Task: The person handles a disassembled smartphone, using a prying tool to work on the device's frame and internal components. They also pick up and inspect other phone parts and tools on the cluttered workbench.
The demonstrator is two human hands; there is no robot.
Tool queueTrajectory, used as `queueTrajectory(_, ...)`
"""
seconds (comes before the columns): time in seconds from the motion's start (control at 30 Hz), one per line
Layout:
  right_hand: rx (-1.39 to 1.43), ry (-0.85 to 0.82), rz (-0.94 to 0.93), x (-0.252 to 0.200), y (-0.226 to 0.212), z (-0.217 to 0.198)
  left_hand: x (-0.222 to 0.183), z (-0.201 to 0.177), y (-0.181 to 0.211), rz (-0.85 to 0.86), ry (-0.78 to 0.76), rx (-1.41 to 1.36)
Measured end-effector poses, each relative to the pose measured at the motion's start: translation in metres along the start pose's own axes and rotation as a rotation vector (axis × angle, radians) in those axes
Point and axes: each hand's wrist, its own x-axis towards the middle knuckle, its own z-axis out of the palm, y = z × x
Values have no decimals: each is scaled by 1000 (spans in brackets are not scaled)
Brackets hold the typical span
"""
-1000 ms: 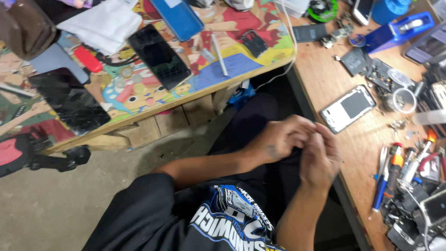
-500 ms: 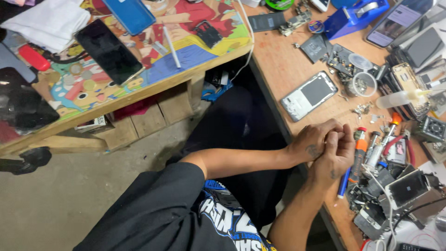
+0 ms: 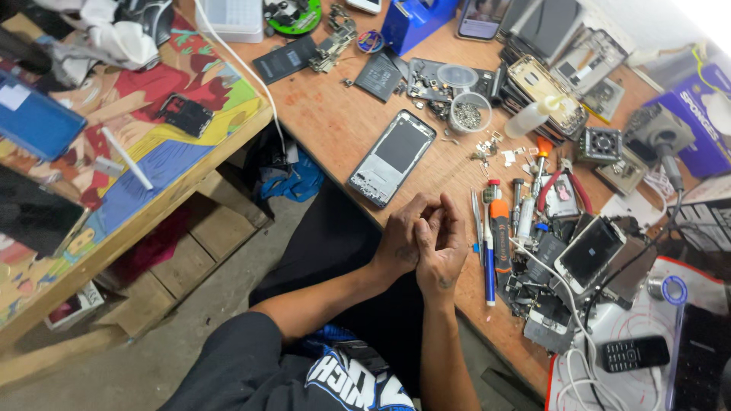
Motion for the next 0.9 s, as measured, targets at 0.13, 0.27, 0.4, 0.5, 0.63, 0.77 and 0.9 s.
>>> queueTrajectory(0.13,128,0,37,-2,7,-5,1,-2,-3,24,-16,3)
queueTrajectory(0.27,393,67,120,-5,13,-6,3,-6,-7,109,-40,-25)
queueTrajectory(0.4,328,149,127,-5,14,0,3,-10,-8,55,-101,-63)
queueTrajectory(0.5,312,175,102,-4,11,3,6,-11,-10,91,-116,-70)
queueTrajectory(0.63,304,165,101,-6,7,2,5,-11,-7,63,-127,-54)
queueTrajectory(0.77,262,145,121,-2,6,2,8,-13,-2,81,-94,-36)
queueTrajectory(0.9,286,131,118,-3,8,-1,8,-15,-1,46,-122,-72)
